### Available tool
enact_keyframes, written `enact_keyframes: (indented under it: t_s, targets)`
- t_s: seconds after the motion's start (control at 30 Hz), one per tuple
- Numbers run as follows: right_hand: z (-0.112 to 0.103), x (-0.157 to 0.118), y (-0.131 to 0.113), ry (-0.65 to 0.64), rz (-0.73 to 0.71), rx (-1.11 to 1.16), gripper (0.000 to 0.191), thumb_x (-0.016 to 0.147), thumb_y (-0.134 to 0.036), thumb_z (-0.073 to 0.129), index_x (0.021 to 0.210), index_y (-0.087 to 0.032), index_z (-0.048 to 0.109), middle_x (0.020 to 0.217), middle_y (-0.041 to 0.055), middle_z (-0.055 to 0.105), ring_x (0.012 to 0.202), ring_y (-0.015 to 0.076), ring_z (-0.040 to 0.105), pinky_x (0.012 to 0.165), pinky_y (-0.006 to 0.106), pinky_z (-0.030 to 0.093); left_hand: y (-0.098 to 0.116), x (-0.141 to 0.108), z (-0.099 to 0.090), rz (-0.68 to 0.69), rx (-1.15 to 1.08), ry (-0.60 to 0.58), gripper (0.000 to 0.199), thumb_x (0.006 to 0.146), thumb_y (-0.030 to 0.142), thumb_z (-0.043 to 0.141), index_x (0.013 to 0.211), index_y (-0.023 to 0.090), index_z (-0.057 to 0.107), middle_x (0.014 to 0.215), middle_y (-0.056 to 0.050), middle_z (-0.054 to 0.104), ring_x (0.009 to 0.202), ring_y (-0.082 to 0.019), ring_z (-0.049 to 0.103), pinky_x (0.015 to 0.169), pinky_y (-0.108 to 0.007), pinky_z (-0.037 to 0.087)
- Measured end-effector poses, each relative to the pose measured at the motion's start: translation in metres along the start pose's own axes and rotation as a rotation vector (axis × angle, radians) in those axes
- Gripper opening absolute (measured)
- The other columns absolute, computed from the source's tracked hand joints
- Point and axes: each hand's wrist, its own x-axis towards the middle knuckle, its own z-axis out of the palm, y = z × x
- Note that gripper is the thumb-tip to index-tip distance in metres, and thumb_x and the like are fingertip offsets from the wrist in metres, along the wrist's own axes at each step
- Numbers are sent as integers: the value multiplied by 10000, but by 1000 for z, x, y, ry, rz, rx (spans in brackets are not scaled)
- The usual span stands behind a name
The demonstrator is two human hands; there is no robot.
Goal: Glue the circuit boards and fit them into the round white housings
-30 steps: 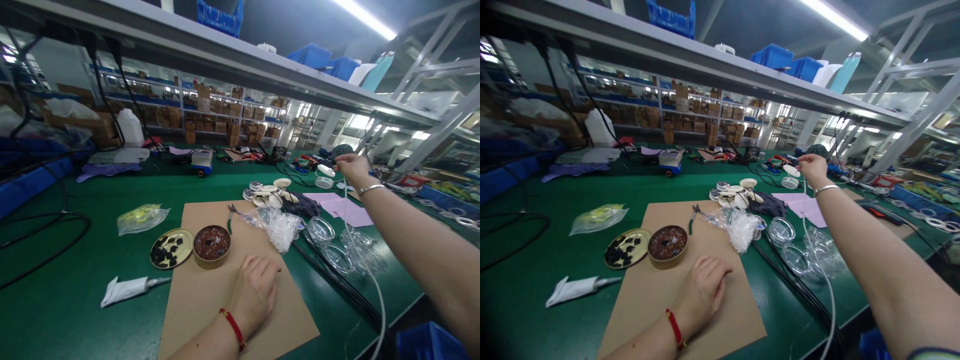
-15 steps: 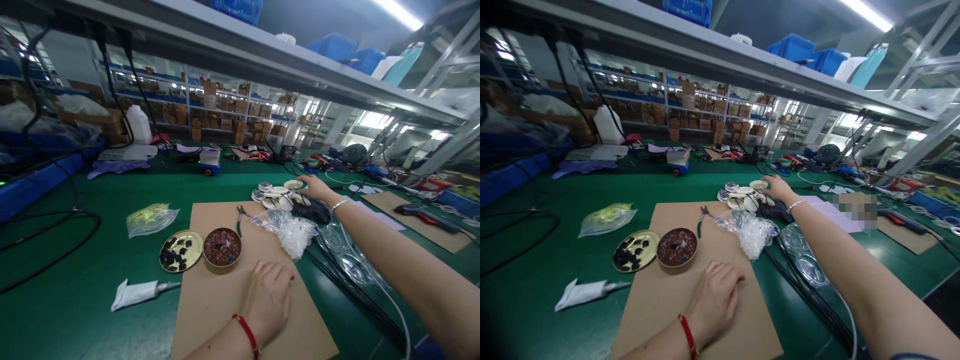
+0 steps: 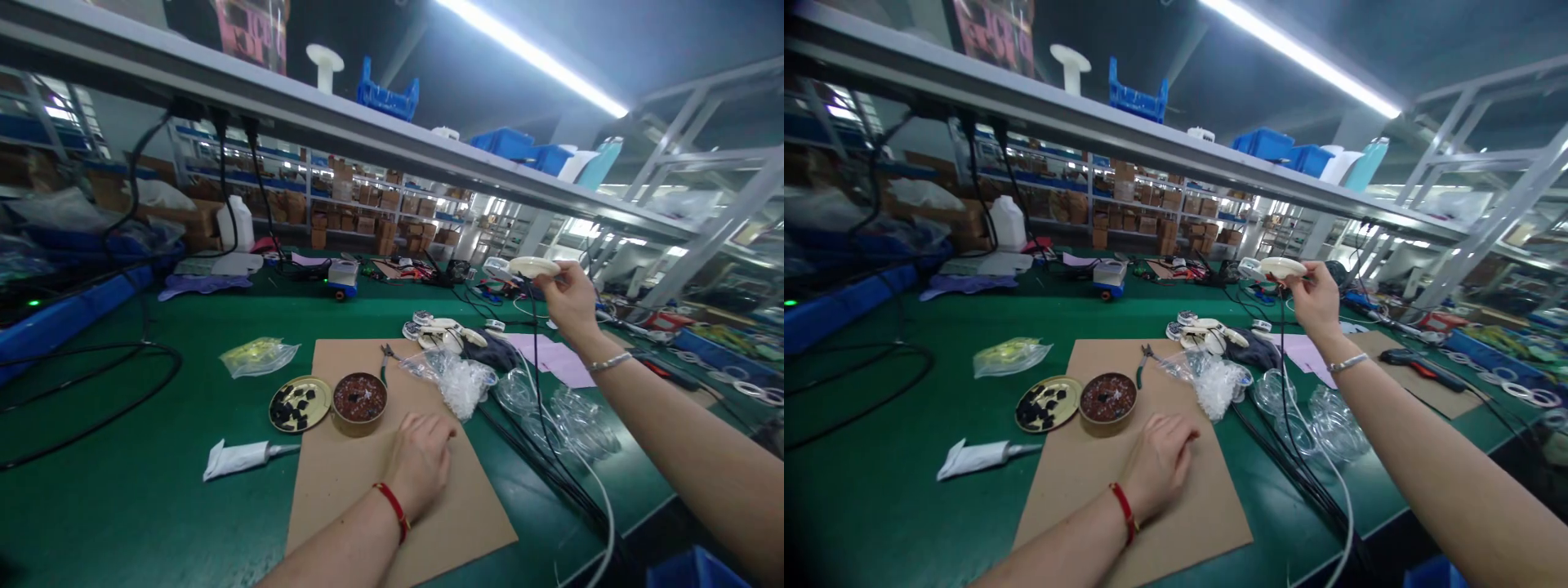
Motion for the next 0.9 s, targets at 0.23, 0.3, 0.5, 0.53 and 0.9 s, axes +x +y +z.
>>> enact_keyframes:
  t_s: [0.23,0.3,0.5,0.53,0.9]
  targets:
    - [-47,-94,-95,-143,-5,683,265,839,-463,636,968,-247,553,954,35,683,868,201,670,776,325,558,26,-4,-33,-47,-378,92,453,869,365,547,1257,227,358,1102,-91,588,886,-172,598,764,-318,496]
    - [-44,-131,-115,-283,44,875,191,835,-377,674,947,-251,583,968,24,668,881,174,655,789,281,542,38,-10,-53,-130,-737,140,762,790,566,599,1358,262,191,1282,-139,483,966,-206,606,784,-338,518]
    - [12,-189,-144,-463,-20,1143,137,809,-320,705,840,-242,596,1068,45,627,999,189,618,814,255,510,47,-31,-108,-327,-743,304,641,733,401,736,1253,221,407,1227,-108,559,1095,-247,582,937,-367,476]
    - [25,-192,-147,-473,30,1179,182,800,-336,709,913,-254,593,1106,57,626,1029,208,613,837,287,512,44,-32,-112,-332,-620,357,588,724,341,751,1210,214,444,1212,-94,569,1094,-233,583,953,-356,467]
    - [66,-243,-158,-1086,313,1490,840,672,-615,722,1396,-326,408,1454,42,430,1374,263,329,1152,434,225,-3,-53,-82,-363,25,511,641,758,388,708,1291,236,385,1277,-107,532,1142,-260,559,957,-435,471]
